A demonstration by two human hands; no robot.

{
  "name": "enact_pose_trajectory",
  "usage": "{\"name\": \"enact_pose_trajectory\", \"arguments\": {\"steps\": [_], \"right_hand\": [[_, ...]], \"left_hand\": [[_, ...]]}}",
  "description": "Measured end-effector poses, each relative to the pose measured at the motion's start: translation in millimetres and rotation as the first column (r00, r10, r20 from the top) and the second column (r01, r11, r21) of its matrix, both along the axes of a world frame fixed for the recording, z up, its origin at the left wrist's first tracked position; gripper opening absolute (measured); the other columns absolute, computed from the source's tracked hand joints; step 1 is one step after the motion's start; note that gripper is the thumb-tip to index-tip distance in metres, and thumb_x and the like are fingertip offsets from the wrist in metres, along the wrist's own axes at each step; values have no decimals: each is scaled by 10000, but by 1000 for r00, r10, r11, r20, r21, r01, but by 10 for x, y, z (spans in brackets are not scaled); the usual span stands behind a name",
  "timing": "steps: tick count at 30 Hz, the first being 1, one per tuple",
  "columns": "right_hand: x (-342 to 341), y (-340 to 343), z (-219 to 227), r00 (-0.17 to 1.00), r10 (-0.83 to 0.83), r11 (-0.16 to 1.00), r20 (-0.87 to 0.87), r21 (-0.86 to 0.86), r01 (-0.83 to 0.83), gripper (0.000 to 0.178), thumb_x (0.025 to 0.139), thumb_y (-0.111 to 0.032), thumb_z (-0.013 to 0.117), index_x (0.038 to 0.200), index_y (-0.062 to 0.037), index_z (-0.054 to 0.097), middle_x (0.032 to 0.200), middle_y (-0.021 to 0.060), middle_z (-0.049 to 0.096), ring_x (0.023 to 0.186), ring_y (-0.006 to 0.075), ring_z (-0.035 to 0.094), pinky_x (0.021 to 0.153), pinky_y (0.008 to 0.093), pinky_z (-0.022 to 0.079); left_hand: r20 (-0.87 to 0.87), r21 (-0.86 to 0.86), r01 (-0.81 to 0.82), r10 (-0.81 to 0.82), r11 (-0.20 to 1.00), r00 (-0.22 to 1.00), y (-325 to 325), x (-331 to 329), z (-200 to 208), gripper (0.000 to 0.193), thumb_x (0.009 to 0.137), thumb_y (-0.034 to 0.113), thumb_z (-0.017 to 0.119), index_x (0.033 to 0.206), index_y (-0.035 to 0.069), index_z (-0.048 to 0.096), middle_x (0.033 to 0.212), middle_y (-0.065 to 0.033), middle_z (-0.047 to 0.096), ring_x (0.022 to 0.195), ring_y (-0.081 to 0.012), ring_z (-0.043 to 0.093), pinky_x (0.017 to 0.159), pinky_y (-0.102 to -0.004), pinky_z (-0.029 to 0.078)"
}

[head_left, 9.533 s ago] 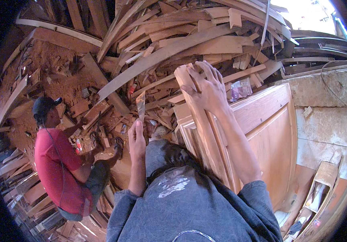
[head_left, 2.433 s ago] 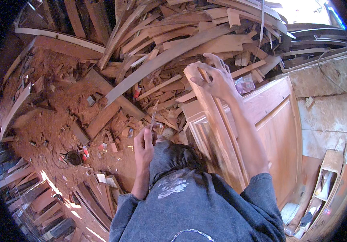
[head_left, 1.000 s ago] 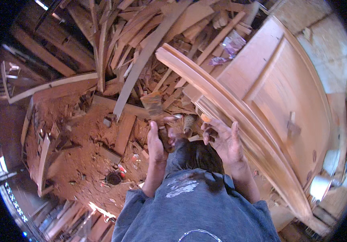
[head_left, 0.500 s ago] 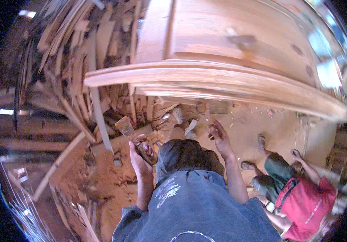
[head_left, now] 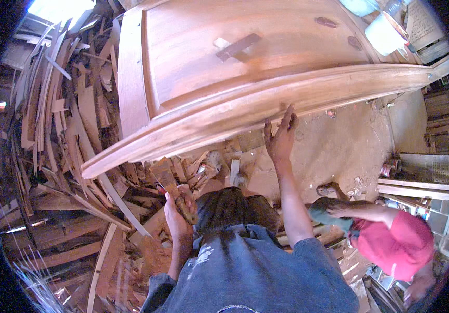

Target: The person applies filler to a wooden door using a scraper and sands the edges of the door frame with a sanding block.

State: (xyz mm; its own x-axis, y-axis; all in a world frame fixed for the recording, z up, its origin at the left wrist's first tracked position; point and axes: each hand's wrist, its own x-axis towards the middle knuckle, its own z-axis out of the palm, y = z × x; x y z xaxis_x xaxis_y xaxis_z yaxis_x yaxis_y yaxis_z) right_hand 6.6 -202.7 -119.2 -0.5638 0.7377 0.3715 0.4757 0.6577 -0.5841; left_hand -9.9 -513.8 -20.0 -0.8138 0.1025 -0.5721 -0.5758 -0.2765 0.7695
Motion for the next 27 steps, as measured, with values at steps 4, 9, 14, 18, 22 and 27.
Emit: {"name": "enact_pose_trajectory", "arguments": {"steps": [4,9,14,18,22,27], "right_hand": [[-1,47,-221,990,-78,987,117,149,60,825,870,-71,653,1535,-29,167,1348,296,456,1210,444,465,936,480,476],[5,107,-386,990,-57,979,126,201,31,794,877,-20,622,1533,-31,175,1435,198,472,1252,433,448,972,480,467],[43,37,-486,994,-32,969,103,249,6,772,884,9,603,1531,-28,182,1432,280,412,1306,452,409,990,495,470],[161,-28,-554,995,32,986,93,163,-47,706,895,12,588,1512,-27,248,1476,282,341,1305,447,427,951,471,499],[204,-61,-215,999,-52,983,11,-176,53,610,938,-32,554,1497,-33,311,1277,205,520,982,281,642,771,349,537],[110,-60,-58,995,48,985,82,-170,-34,632,955,-52,538,1524,-18,265,1009,126,593,746,176,596,711,293,510]], "left_hand": [[-37,-219,112,-123,969,992,154,-269,183,477,1062,428,345,1074,34,614,731,-39,550,608,-113,486,526,-265,386],[-245,-332,244,-333,911,910,347,-633,313,492,1076,353,298,1116,9,648,746,-37,588,612,-85,493,543,-244,378],[-385,-228,280,-350,933,854,512,-1034,433,518,1066,360,290,1104,-37,620,734,-59,576,589,-105,493,529,-241,370],[-383,-103,97,-129,990,914,530,-1446,428,551,1040,477,344,1066,-24,572,740,-98,580,617,-158,529,527,-280,416],[-412,-51,-41,16,998,911,540,-1812,442,558,1009,509,432,1141,-19,556,656,-71,520,526,-144,467,448,-270,370],[-392,121,121,-65,985,918,583,-1946,347,641,1005,568,410,1126,-43,558,622,-40,459,524,-129,429,467,-257,348]]}}
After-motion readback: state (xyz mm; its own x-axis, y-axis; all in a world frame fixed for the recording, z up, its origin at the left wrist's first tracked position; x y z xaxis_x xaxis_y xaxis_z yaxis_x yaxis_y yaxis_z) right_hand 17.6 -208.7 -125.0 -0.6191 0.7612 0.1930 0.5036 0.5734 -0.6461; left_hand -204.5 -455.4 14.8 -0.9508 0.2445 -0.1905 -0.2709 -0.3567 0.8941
